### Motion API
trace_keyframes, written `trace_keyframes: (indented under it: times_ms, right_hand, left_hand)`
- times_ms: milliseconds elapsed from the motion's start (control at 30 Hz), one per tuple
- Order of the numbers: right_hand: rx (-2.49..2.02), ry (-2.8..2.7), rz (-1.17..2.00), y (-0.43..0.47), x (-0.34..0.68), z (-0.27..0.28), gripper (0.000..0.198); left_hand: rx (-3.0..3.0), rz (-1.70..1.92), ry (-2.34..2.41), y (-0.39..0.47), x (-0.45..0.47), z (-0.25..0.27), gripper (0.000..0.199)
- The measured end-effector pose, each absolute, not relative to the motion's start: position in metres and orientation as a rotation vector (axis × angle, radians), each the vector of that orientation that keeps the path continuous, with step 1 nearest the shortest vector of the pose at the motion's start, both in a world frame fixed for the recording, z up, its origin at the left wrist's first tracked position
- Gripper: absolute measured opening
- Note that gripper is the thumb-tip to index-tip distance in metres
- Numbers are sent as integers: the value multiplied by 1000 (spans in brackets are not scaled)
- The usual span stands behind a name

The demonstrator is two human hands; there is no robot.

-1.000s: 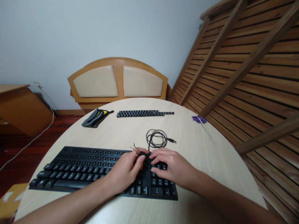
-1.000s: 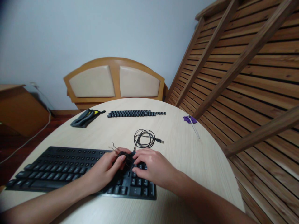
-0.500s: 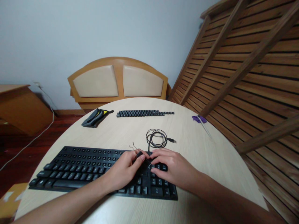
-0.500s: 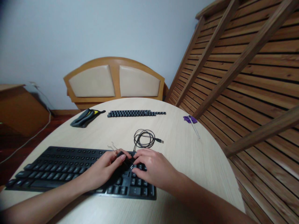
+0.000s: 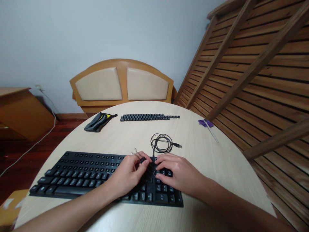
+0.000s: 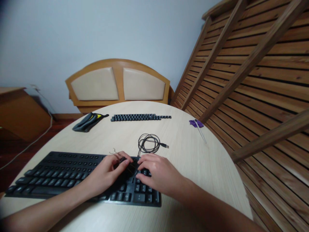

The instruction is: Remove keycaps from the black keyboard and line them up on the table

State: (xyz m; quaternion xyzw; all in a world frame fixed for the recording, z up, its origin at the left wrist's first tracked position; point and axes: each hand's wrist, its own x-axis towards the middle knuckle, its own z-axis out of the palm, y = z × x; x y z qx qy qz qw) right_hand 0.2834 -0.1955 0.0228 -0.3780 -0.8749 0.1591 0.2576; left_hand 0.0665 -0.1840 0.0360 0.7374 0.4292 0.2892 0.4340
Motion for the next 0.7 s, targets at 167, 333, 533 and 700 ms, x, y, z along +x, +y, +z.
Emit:
trace_keyframes:
  times_ms: [167,333,533,700]
  right_hand:
    - [-1047,-2372,443,-195,284,22,11]
    - [-1039,-2361,452,-194,283,22,11]
    - [-957,-2338,440,-194,282,19,8]
    - [-919,-2330,448,-191,283,16,9]
  left_hand:
    - [1814,732,1102,-185,71,36,39]
    - [1699,720,1086,-182,70,28,43]
    - [1586,711,1036,-181,66,23,44]
    - [1601,684,1034,-182,63,26,45]
